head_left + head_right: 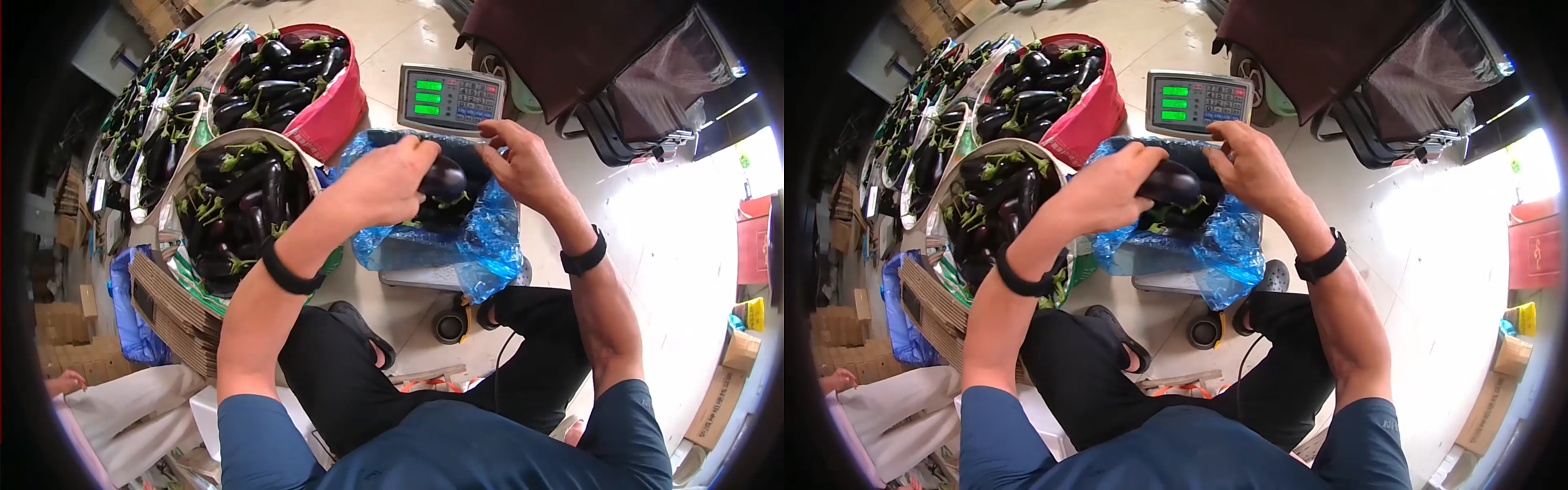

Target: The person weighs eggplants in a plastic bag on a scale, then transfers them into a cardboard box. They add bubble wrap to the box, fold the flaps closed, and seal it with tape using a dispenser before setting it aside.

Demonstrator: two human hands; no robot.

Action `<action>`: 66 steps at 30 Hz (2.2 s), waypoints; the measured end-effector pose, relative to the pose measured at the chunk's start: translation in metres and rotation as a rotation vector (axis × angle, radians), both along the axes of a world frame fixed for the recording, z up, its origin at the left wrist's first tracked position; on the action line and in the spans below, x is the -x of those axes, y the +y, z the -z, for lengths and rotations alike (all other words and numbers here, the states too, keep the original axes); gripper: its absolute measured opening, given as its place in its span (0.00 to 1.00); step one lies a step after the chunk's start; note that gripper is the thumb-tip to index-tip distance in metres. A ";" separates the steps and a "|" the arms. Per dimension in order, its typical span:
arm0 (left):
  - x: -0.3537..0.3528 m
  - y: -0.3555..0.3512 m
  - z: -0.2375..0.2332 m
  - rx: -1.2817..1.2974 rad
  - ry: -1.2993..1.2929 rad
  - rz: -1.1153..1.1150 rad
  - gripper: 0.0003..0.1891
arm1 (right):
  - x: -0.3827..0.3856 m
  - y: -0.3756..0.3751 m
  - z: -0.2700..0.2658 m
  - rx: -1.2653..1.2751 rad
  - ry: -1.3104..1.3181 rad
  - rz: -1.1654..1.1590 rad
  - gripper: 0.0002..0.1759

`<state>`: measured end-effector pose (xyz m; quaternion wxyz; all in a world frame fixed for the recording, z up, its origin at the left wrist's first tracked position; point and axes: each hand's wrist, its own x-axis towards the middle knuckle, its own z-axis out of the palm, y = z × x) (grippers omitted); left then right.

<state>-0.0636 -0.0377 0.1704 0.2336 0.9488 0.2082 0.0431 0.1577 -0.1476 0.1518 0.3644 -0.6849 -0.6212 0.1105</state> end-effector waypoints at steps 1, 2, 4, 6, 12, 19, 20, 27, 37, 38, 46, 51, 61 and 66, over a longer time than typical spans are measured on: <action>-0.014 0.001 0.013 0.035 0.058 -0.006 0.31 | -0.004 -0.001 0.001 0.020 0.029 0.004 0.17; -0.026 0.003 0.028 0.070 0.117 -0.010 0.31 | -0.008 -0.003 0.003 0.017 0.032 0.009 0.17; -0.039 0.015 0.078 0.128 -0.010 -0.008 0.32 | -0.016 -0.007 0.009 0.040 0.043 -0.002 0.17; -0.045 0.020 0.108 0.188 -0.136 0.000 0.33 | -0.021 -0.011 0.008 0.046 0.041 -0.002 0.17; -0.018 0.032 0.152 -0.022 0.076 0.011 0.30 | -0.034 -0.016 0.010 0.096 0.028 0.013 0.17; 0.016 0.045 0.112 -0.407 0.489 0.018 0.14 | -0.036 -0.017 0.013 0.124 0.000 0.019 0.17; 0.020 0.043 0.098 -0.408 0.488 0.017 0.14 | -0.036 -0.017 0.013 0.145 0.015 0.026 0.18; 0.057 0.049 0.007 0.056 -0.199 -0.327 0.17 | -0.052 -0.027 0.008 0.156 -0.028 0.080 0.17; 0.115 0.068 0.054 0.071 0.021 -0.431 0.14 | -0.050 -0.060 -0.036 0.137 -0.011 0.139 0.18; 0.116 0.070 0.070 0.134 0.101 -0.418 0.14 | -0.048 -0.064 -0.037 0.130 -0.001 0.112 0.18; 0.115 0.050 0.145 0.339 0.337 -0.254 0.19 | -0.026 -0.099 0.017 0.563 -0.318 -0.110 0.52; 0.148 0.089 0.253 1.617 -0.183 -0.765 0.31 | 0.006 -0.107 0.037 0.603 -0.466 -0.344 0.67; 0.092 0.019 0.086 0.172 0.306 -0.381 0.35 | 0.019 -0.100 0.074 0.478 -0.478 -0.403 0.23; 0.088 0.015 0.078 0.250 -0.003 -0.226 0.19 | 0.012 -0.072 0.053 0.203 0.148 -0.220 0.14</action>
